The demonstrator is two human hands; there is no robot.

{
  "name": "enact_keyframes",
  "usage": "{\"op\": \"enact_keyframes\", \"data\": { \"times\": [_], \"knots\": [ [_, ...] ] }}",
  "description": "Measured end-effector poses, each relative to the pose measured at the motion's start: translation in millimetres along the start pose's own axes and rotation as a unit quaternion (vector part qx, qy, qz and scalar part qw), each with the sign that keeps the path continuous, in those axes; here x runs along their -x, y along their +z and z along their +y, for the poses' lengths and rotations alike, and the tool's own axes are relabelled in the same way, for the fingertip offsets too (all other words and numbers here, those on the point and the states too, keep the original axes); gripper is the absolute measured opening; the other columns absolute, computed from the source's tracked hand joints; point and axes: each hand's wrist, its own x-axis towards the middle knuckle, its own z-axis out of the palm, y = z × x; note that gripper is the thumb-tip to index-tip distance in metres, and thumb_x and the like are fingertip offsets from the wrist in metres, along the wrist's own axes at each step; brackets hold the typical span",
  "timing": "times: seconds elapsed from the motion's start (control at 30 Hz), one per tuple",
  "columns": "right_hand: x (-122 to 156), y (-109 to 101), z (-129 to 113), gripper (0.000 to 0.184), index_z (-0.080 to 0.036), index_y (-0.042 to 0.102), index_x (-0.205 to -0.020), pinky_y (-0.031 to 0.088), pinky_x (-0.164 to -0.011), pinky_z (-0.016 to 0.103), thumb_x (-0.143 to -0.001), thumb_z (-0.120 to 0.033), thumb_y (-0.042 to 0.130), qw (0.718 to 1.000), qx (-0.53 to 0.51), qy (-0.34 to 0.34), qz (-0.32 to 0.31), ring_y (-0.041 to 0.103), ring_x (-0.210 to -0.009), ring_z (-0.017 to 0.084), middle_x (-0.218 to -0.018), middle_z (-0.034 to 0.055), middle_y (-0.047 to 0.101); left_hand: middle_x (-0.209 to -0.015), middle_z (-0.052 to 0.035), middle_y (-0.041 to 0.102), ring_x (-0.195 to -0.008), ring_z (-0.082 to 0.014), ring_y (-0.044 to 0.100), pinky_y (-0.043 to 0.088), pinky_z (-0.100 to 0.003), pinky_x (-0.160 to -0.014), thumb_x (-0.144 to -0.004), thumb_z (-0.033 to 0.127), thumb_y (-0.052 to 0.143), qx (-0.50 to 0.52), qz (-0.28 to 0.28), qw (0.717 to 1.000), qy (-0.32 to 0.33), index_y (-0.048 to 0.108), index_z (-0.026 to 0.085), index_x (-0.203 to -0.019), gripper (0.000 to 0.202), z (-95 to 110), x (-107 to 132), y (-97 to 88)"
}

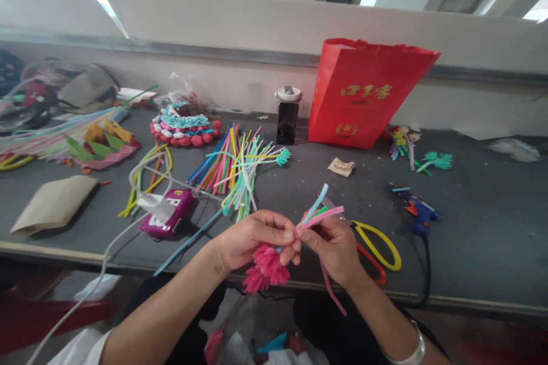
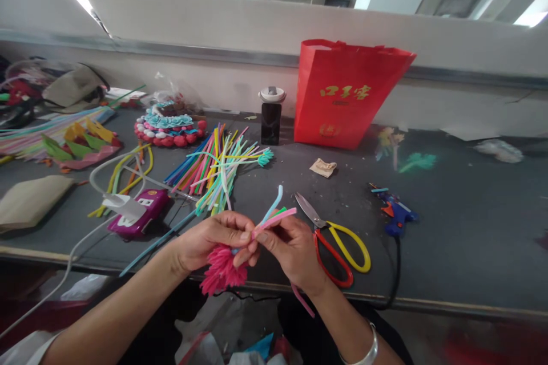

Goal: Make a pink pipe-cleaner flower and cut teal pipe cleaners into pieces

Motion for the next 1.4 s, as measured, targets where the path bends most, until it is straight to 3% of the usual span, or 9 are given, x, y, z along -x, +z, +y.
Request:
{"op": "enact_keyframes", "data": {
  "times": [0.13, 0.33, 0.4, 0.53, 0.63, 0.83, 1.0, 1.17, 1.4],
  "knots": [
    [-4.3, 5.4, 3.3, 0.016, -0.019, 0.068, -0.077, 0.048, -0.059, 0.023, -0.085, -0.034, 0.069, 0.996, -0.001, 0.058, 0.071, 0.059, -0.061, 0.012, -0.068, -0.0009, 0.067, -0.077, -0.0074, 0.071, -0.070, -0.0170, 0.064, 0.049, -0.030, -0.069, -0.083, 0.038, 0.065, -0.253, 0.146, 0.952, 0.090, 0.069, 0.014, -0.088, 0.024, 1.4, -2.5, 4.5],
    [-5.6, 10.4, 7.3, 0.019, -0.018, 0.068, -0.078, 0.034, -0.044, 0.019, -0.082, -0.036, 0.071, 0.987, -0.029, 0.114, 0.112, 0.045, -0.049, 0.007, -0.063, -0.0030, 0.061, -0.070, 0.0006, 0.068, -0.070, -0.0139, 0.061, 0.033, -0.045, -0.105, -0.087, 0.021, 0.058, -0.585, 0.253, 0.712, 0.294, 0.066, 0.019, -0.082, 0.009, -4.3, -5.1, 11.6],
    [-5.9, 10.2, 5.3, 0.018, -0.018, 0.069, -0.078, 0.032, -0.042, 0.019, -0.080, -0.036, 0.073, 0.987, -0.041, 0.113, 0.109, 0.043, -0.047, 0.007, -0.061, -0.0039, 0.058, -0.065, 0.0015, 0.064, -0.065, -0.0128, 0.059, 0.037, -0.043, -0.102, -0.088, 0.022, 0.056, -0.556, 0.244, 0.745, 0.277, 0.065, 0.018, -0.077, 0.015, -4.6, -4.6, 11.6],
    [-5.3, 7.0, -0.6, 0.015, -0.019, 0.069, -0.078, 0.040, -0.046, 0.020, -0.081, -0.033, 0.072, 0.990, -0.087, 0.087, 0.072, 0.048, -0.050, 0.008, -0.062, -0.0032, 0.060, -0.064, -0.0015, 0.061, -0.059, -0.0124, 0.055, 0.045, -0.027, -0.065, -0.085, 0.033, 0.062, -0.259, 0.185, 0.940, 0.121, 0.066, 0.015, -0.076, 0.020, -2.1, -1.8, 11.8],
    [-2.8, 4.1, -1.2, 0.014, -0.020, 0.069, -0.078, 0.049, -0.052, 0.023, -0.081, -0.033, 0.073, 0.990, -0.112, 0.069, 0.045, 0.057, -0.057, 0.011, -0.069, -0.0008, 0.066, -0.058, -0.0014, 0.058, -0.058, -0.0127, 0.058, 0.045, -0.025, -0.064, -0.078, 0.030, 0.070, -0.028, 0.102, 0.993, 0.055, 0.068, 0.012, -0.078, 0.019, -2.0, -1.5, 11.3],
    [-0.9, 0.5, 9.9, 0.017, -0.019, 0.068, -0.081, 0.057, -0.058, 0.031, -0.081, -0.035, 0.074, 0.981, -0.176, 0.085, -0.001, 0.065, -0.062, 0.016, -0.072, 0.0014, 0.069, -0.051, -0.0006, 0.054, -0.059, -0.0159, 0.063, 0.048, -0.027, -0.068, -0.074, 0.028, 0.074, 0.071, -0.002, 0.997, 0.002, 0.070, 0.010, -0.075, 0.019, -5.8, -6.4, 5.5],
    [-6.0, 1.0, 7.4, 0.012, -0.020, 0.068, -0.079, 0.054, -0.060, 0.026, -0.084, -0.030, 0.071, 0.988, -0.128, 0.076, 0.036, 0.063, -0.062, 0.013, -0.070, -0.0014, 0.067, -0.069, -0.0037, 0.065, -0.070, -0.0140, 0.063, 0.047, -0.024, -0.070, -0.078, 0.036, 0.073, -0.060, 0.090, 0.993, 0.053, 0.069, 0.013, -0.086, 0.025, -1.7, -6.2, 4.9],
    [-7.5, 4.3, 0.7, 0.015, -0.018, 0.071, -0.079, 0.041, -0.049, 0.020, -0.084, -0.033, 0.069, 0.993, -0.035, 0.092, 0.062, 0.050, -0.052, 0.009, -0.062, -0.0031, 0.061, -0.073, -0.0033, 0.068, -0.069, -0.0133, 0.060, 0.046, -0.024, -0.067, -0.082, 0.034, 0.068, -0.349, 0.202, 0.906, 0.130, 0.070, 0.015, -0.079, 0.020, 2.3, -3.8, 9.3],
    [-4.0, 4.8, -3.4, 0.023, -0.017, 0.071, -0.083, 0.033, -0.040, 0.019, -0.083, -0.040, 0.068, 0.988, -0.004, 0.140, 0.070, 0.045, -0.046, 0.008, -0.059, -0.0030, 0.056, -0.070, -0.0028, 0.070, -0.068, -0.0154, 0.064, 0.047, -0.025, -0.065, -0.084, 0.030, 0.062, -0.441, 0.267, 0.845, 0.143, 0.071, 0.016, -0.075, 0.019, -2.7, -4.8, 10.6]
  ]
}}
